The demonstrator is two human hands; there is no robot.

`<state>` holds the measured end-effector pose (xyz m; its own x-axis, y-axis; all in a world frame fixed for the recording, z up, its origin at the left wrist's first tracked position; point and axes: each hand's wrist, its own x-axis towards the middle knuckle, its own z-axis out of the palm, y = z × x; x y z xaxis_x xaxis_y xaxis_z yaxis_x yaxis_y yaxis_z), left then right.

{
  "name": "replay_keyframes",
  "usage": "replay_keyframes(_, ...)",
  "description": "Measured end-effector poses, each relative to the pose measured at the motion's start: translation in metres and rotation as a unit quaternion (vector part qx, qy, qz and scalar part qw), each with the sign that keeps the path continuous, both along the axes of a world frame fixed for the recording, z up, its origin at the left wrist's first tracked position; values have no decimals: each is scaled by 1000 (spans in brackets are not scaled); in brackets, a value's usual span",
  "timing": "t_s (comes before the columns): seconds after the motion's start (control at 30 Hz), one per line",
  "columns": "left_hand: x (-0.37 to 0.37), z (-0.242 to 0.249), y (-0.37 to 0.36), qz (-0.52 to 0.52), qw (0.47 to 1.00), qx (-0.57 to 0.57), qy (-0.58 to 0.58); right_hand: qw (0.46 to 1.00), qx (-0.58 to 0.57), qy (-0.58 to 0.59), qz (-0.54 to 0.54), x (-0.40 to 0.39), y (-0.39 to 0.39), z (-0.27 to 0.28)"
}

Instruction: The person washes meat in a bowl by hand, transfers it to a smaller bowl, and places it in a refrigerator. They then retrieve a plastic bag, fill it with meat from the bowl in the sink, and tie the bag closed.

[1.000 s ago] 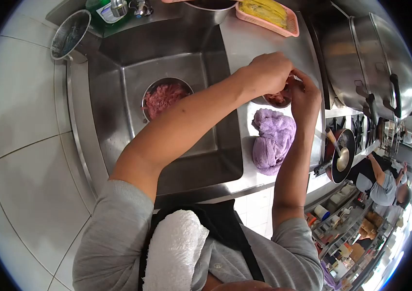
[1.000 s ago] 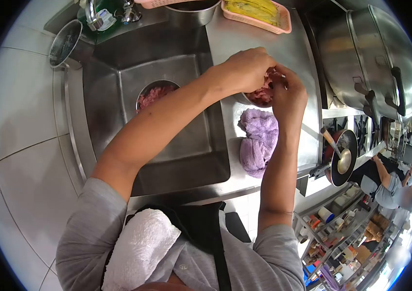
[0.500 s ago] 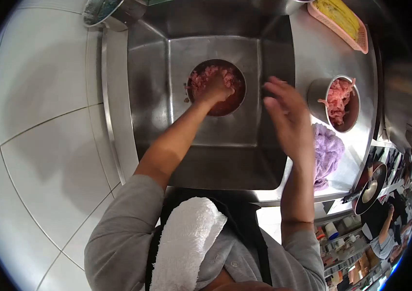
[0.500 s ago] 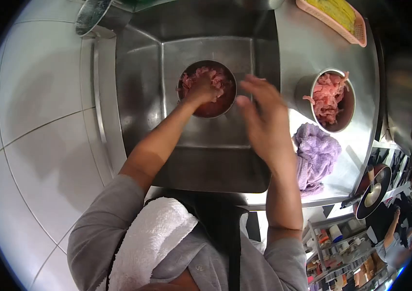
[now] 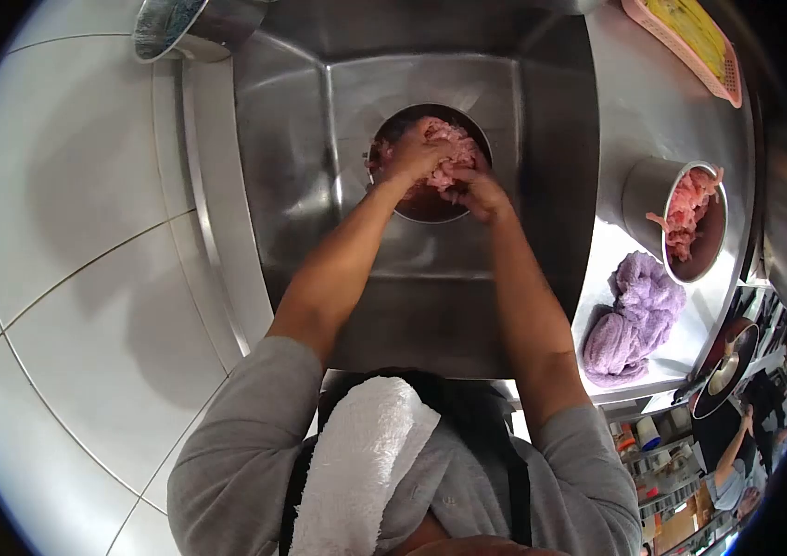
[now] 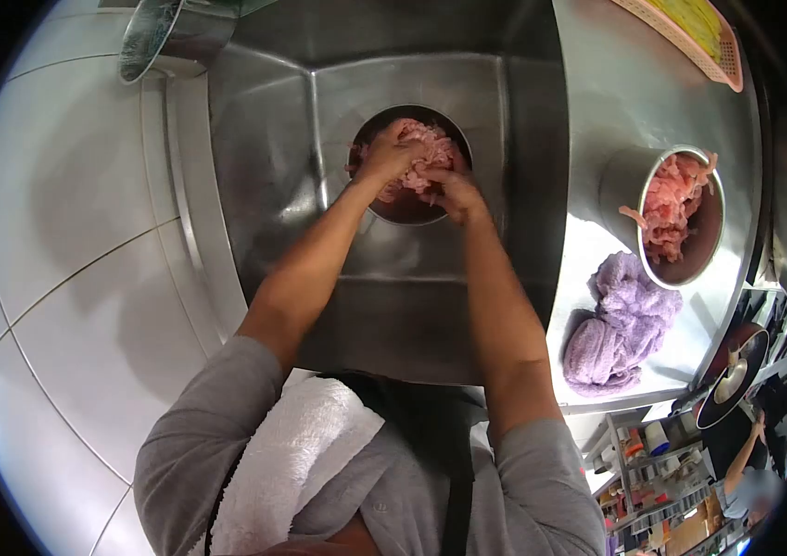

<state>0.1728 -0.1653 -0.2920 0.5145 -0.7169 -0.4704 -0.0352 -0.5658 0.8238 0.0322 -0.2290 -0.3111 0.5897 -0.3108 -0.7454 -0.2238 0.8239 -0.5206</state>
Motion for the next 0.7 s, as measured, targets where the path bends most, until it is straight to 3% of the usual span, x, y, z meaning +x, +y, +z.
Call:
replay_keyframes(0.07, 5, -24, 6, 27, 995, -72, 62, 992, 87, -91, 23, 3, -10, 10)
replay_keyframes(0.1, 4, -25, 7, 21, 996, -79, 31, 982, 129, -135, 35, 4, -11, 12)
replay_keyframes(0.17, -1, -28, 9, 11, 995, -93, -28, 992, 84, -83, 35, 5, -6, 13)
replay_keyframes(0.27, -4, -21, 7, 17, 999, -41, 7, 998, 42, -44, 10, 4, 1, 7)
replay_keyframes(0.4, -8, 2, 2, -19, 999, 19, -33, 999, 3, 44, -31, 5, 13, 7)
replay_keyframes(0.5, -6, -16, 0, -74, 995, 27, -55, 995, -48, 87, 26, 10, 16, 15)
replay_keyframes(0.6, -13, -23, -2, -119, 985, 89, -89, 921, -391, 3, 1, 4, 44, -81)
replay_keyframes(0.67, -11, 12, -10, -145, 970, 157, -119, 925, -377, 15, 37, 8, 39, -72)
replay_keyframes(0.7, -8, 10, -9, -110, 984, 113, -80, 927, -370, 24, 55, 8, 35, -62)
